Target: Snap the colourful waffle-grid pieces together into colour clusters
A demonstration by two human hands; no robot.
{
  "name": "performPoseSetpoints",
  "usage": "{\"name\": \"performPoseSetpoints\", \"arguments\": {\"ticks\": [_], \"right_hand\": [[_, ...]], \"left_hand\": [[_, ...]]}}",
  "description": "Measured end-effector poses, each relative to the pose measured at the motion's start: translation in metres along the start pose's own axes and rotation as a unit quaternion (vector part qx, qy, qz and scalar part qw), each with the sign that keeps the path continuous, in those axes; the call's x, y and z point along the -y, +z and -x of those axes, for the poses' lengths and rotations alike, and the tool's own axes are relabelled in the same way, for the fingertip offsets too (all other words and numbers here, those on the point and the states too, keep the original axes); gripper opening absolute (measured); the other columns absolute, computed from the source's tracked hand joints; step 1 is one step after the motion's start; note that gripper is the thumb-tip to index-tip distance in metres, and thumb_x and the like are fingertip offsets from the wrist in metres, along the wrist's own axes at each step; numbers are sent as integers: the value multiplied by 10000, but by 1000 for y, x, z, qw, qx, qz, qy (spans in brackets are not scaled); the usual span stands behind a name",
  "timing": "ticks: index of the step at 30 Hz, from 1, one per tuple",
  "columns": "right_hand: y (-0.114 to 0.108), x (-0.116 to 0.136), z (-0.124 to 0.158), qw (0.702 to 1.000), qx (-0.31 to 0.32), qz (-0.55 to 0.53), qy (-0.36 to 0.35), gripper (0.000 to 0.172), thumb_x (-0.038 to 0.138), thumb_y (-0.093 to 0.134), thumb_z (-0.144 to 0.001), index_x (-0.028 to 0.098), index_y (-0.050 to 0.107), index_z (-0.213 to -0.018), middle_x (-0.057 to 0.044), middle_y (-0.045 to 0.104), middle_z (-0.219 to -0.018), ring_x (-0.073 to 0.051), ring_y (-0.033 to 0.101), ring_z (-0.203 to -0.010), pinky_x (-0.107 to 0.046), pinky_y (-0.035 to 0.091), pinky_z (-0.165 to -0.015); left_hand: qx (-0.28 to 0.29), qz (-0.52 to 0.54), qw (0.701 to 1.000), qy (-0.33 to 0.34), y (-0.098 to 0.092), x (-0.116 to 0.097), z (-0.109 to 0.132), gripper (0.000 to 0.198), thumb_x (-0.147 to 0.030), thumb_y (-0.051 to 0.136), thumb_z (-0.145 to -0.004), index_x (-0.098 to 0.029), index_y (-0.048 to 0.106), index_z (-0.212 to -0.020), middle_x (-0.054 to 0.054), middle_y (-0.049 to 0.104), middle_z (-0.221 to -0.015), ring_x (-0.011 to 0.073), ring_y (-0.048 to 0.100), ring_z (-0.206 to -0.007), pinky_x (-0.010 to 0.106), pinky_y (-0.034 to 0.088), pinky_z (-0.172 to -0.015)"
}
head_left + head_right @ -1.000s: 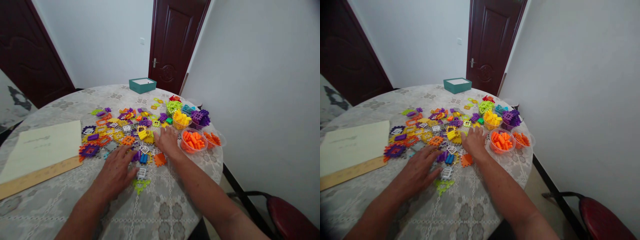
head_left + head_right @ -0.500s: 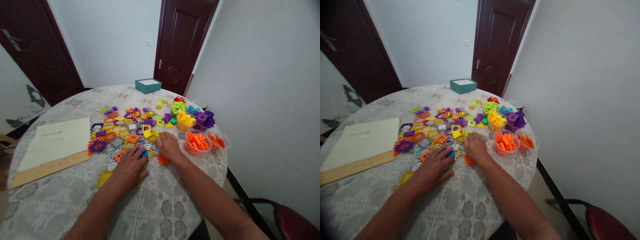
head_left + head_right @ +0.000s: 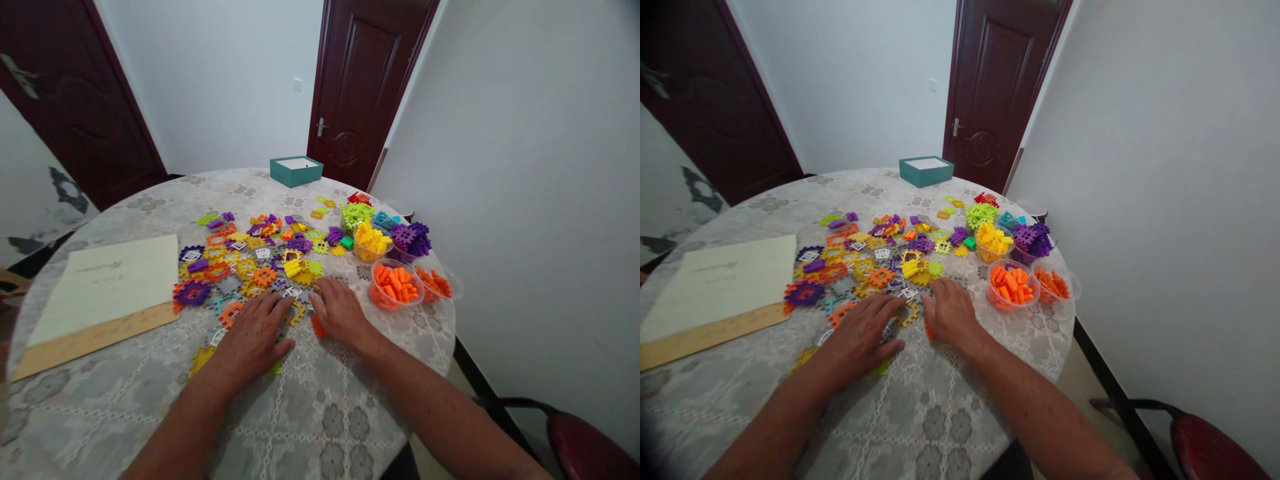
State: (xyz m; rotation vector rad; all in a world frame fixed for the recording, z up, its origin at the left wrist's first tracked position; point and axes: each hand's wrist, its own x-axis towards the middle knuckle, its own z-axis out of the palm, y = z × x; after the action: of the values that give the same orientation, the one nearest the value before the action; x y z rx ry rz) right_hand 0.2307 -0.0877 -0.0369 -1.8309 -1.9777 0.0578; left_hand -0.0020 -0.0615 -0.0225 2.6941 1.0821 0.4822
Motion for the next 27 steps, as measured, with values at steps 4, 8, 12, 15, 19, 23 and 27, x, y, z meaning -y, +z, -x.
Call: {"name": "performPoseSetpoints", "arguments": {"ticks": [4, 8, 12, 15, 19, 23, 27], "right_hand": [[-12, -9, -44, 998, -14, 44, 47, 344, 259, 431, -1058, 140, 675, -1269, -158, 699, -1266, -250, 616, -1202, -375, 451, -1095], [-8, -28, -93, 985, -8, 111, 131, 355, 143, 439, -994, 99, 689, -1241, -212, 671, -1279, -288, 598, -1223, -387, 458, -1069], [7, -41, -118, 965, 16, 148, 217, 384, 134, 469, -961, 66, 699, -1261, -257, 660, -1275, -339, 606, -1221, -433, 503, -1005], [17, -44, -119, 961, 8, 159, 227, 390, 159, 448, -977, 58, 714, -1244, -276, 651, -1281, -374, 574, -1253, -477, 509, -993], [20, -44, -113, 960, -3, 177, 216, 408, 170, 411, -1002, 72, 697, -1276, -275, 649, -1297, -352, 578, -1228, -462, 507, -986], [15, -42, -106, 963, 24, 184, 194, 391, 137, 434, -981, 85, 709, -1255, -258, 683, -1245, -336, 613, -1194, -445, 508, -967], [10, -38, -97, 964, 28, 183, 189, 340, 165, 488, -970, 82, 728, -1197, -237, 710, -1195, -326, 642, -1153, -425, 502, -957]], "left_hand": [[-4, 8, 1000, 6, -2, 1, 1, 556, -375, 701, -901, -218, 589, -1422, 145, 590, -1480, 332, 523, -1386, 525, 389, -1195], [-3, 10, 1000, 23, -5, 1, 1, 489, -337, 625, -949, -221, 595, -1423, 128, 604, -1495, 322, 504, -1416, 533, 364, -1214], [-1, 10, 1000, 2, -5, 1, 0, 511, -302, 594, -960, -227, 570, -1465, 120, 658, -1444, 343, 499, -1430, 560, 372, -1207], [-9, 16, 1000, 1, -5, 1, 0, 487, -285, 581, -965, -226, 586, -1448, 123, 692, -1391, 351, 524, -1407, 573, 389, -1192], [-35, 16, 999, 6, -6, 4, -3, 386, -270, 576, -972, -208, 652, -1346, 132, 729, -1295, 344, 574, -1339, 565, 417, -1166], [-69, 5, 998, 0, -8, 7, -6, 346, -294, 550, -999, -173, 667, -1302, 148, 728, -1268, 323, 628, -1243, 527, 452, -1130], [-116, 27, 993, 1, -10, 10, -7, 328, -318, 519, -1015, -170, 674, -1263, 150, 739, -1220, 308, 663, -1184, 502, 491, -1088]]}}
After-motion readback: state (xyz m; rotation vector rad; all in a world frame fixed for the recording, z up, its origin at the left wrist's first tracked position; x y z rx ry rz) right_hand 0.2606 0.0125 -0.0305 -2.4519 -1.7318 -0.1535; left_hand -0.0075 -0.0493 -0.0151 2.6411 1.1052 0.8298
